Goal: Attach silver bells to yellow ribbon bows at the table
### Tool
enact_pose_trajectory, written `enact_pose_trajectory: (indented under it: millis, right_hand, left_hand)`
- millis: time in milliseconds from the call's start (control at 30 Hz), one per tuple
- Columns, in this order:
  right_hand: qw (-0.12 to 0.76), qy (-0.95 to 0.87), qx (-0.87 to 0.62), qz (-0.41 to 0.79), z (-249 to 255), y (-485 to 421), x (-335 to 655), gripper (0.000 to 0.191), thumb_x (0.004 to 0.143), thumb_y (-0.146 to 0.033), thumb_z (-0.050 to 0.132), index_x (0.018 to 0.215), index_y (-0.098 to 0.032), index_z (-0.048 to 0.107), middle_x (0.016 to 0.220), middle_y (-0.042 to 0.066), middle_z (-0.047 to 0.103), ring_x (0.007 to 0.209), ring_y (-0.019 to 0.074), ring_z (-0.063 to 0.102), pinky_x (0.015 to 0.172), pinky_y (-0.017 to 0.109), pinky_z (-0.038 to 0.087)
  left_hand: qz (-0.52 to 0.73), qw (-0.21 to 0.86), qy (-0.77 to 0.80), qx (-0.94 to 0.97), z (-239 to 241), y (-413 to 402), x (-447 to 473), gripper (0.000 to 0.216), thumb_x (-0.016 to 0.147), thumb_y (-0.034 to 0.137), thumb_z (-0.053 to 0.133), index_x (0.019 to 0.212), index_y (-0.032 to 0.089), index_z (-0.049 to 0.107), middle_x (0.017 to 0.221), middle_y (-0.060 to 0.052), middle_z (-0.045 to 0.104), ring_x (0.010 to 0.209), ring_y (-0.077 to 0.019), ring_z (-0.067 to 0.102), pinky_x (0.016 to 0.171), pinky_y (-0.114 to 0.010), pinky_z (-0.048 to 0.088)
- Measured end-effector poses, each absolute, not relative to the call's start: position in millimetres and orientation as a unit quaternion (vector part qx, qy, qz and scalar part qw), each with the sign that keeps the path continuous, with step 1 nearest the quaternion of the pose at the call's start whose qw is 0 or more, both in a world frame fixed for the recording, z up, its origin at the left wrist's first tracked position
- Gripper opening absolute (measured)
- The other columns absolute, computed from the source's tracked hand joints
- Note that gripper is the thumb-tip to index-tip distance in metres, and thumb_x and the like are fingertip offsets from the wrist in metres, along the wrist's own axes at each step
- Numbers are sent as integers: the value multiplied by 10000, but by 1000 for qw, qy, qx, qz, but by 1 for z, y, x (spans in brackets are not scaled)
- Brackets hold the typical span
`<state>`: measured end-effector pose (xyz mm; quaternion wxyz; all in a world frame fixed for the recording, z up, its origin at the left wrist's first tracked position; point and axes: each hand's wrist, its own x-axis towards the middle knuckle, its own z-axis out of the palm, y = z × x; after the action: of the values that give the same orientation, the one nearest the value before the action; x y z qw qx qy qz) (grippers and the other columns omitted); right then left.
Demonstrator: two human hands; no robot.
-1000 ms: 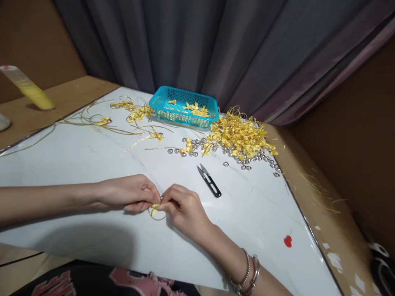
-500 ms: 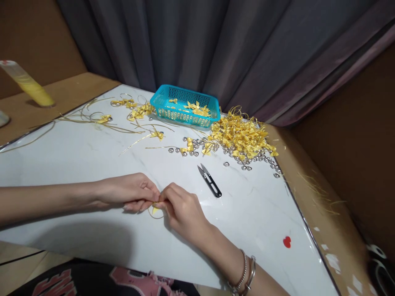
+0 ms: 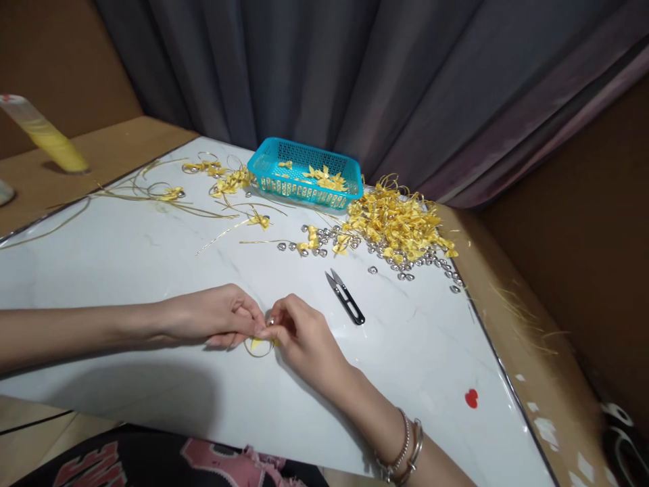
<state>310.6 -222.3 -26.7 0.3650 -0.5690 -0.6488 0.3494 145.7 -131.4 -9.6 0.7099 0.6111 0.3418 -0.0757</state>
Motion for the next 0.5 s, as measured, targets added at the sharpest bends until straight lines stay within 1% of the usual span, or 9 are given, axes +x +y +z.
enact_pose_trajectory:
  millis: [133,200,300,333,400,500]
  right_hand:
    - [381,-615,-558,408,-24,-219,318,48,823,-226,584,836,-179,576,777,19,582,667,123,541,580,252,438]
    - [379,-623,-547,411,-23,-219,321,95,819,-228,593,899,-179,609,862,44,595,719,132,557,599,261,457]
    - [357,-637,-540,420,-20,-219,323,197,796,-213,627,992,-193,613,975,65,610,767,140,563,629,273,472]
    - [352,-636,-539,426,-20,-219,323,202,793,-211,633,992,-193,608,991,68,614,777,142,563,638,276,474]
    - [351,-634,-539,430,-19,-219,324,158,783,-217,650,929,-188,595,1005,69,613,768,138,559,638,272,473]
    - [342,-663,-540,390,-17,-221,324,179,749,-246,696,805,-184,538,958,54,580,709,123,537,601,251,457]
  left_hand:
    - [-65,718,343,602,-11,-131,146,158,687,284,567,703,130,595,433,70,457,342,-50,318,359,-193,213]
    - [-63,720,344,599,-11,-131,146,154,679,279,569,711,132,599,429,74,452,343,-49,315,361,-193,212]
    - [-67,717,347,601,-11,-131,146,205,681,332,593,714,131,604,398,81,422,333,-54,306,359,-200,202]
    - [-66,717,346,602,-11,-131,146,215,682,342,595,717,130,606,395,82,419,330,-54,303,359,-202,200]
    - [-62,720,343,600,-11,-131,146,204,683,327,589,725,128,610,401,81,428,330,-51,299,359,-200,198]
    - [-58,725,339,597,-11,-131,146,159,687,272,557,730,129,612,415,79,441,335,-50,303,356,-195,197]
